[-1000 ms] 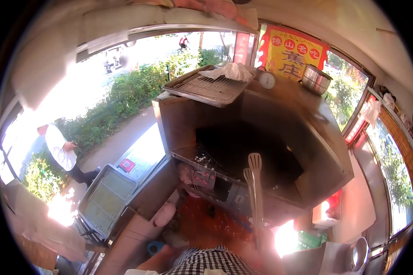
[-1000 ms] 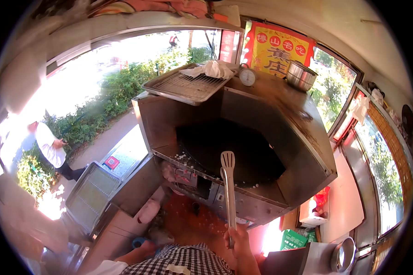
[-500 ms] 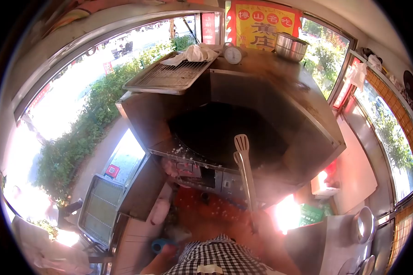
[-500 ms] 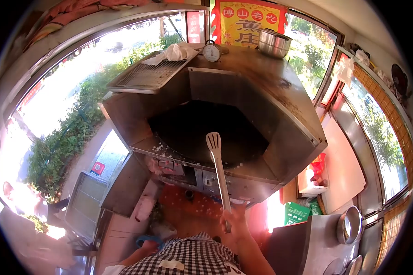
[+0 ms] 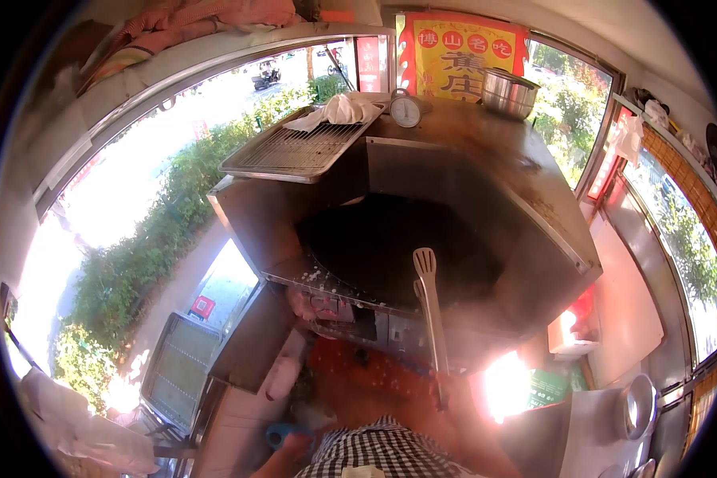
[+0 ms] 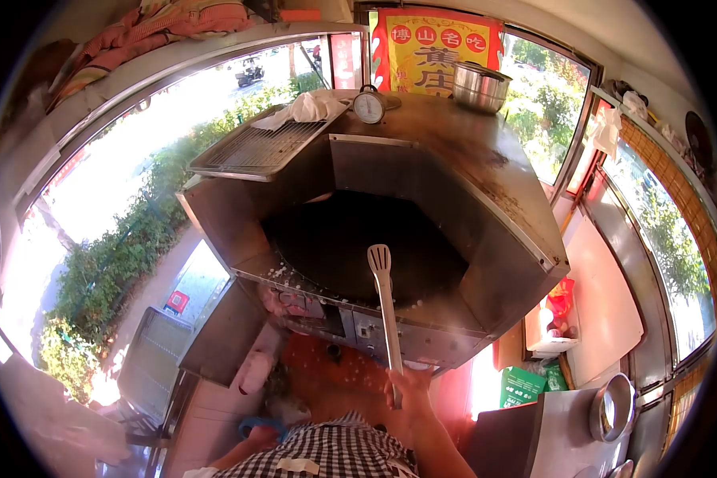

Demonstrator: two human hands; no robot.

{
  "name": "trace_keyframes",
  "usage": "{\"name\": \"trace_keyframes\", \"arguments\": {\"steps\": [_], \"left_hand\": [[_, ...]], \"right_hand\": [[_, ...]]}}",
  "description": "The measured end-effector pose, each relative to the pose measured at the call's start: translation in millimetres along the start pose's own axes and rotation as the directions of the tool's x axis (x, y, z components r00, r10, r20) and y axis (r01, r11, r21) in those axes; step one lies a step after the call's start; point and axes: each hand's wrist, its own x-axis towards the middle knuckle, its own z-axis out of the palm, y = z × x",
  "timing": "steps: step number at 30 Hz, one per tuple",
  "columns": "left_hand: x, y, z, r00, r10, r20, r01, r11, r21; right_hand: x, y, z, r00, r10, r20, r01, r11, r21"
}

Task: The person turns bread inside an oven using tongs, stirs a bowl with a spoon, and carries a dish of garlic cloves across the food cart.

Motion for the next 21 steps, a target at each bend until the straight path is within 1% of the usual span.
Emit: {"name": "trace_keyframes", "arguments": {"steps": [1,2,5,7,10,11,14,16,18,21], "left_hand": [[-2.1,-1.8,3.3,0.999,-0.01,-0.041,0.005,0.994,-0.112],[-1.7,-3.6,5.9,0.997,0.014,-0.07,-0.024,0.989,-0.144],[-4.0,-10.4,10.6,0.994,0.074,-0.084,-0.09,0.973,-0.21],[-1.8,-10.6,10.8,0.996,0.068,-0.052,-0.078,0.976,-0.203],[-4.1,-5.6,12.2,1.0,-0.027,0.001,0.026,0.986,-0.167],[-5.4,-2.8,14.5,0.998,-0.068,0.003,0.068,0.981,-0.184],[-5.4,6.4,15.8,0.994,-0.109,-0.006,0.107,0.985,-0.133],[-6.9,16.9,16.0,0.97,-0.245,0.01,0.242,0.949,-0.203],[-11.4,45.2,10.8,0.867,-0.489,0.095,0.484,0.783,-0.391],[-17.1,72.6,6.1,0.88,-0.472,0.062,0.458,0.803,-0.382]], "right_hand": [[-0.7,-2.7,-0.1,1.0,0.02,-0.008,-0.02,1.0,0.007],[-0.4,-5.2,-0.2,1.0,0.022,-0.015,-0.022,1.0,0.0],[-3.7,-15.5,1.2,0.999,0.038,-0.037,-0.039,0.999,-0.007],[-8.2,-26.8,3.3,0.997,0.054,-0.051,-0.054,0.999,0.008],[-6.6,-29.0,-1.1,0.995,0.067,-0.068,-0.065,0.997,0.035],[-6.6,-29.3,-2.8,0.996,0.063,-0.069,-0.06,0.997,0.048],[-6.9,-29.0,-10.1,0.997,0.046,-0.06,-0.041,0.996,0.08],[-6.0,-27.1,-17.6,0.999,0.027,-0.039,-0.023,0.996,0.087],[-5.9,-25.8,-24.6,0.998,0.038,-0.059,-0.033,0.996,0.087],[-6.0,-21.5,-37.8,0.998,0.039,-0.057,-0.032,0.993,0.118]]}}
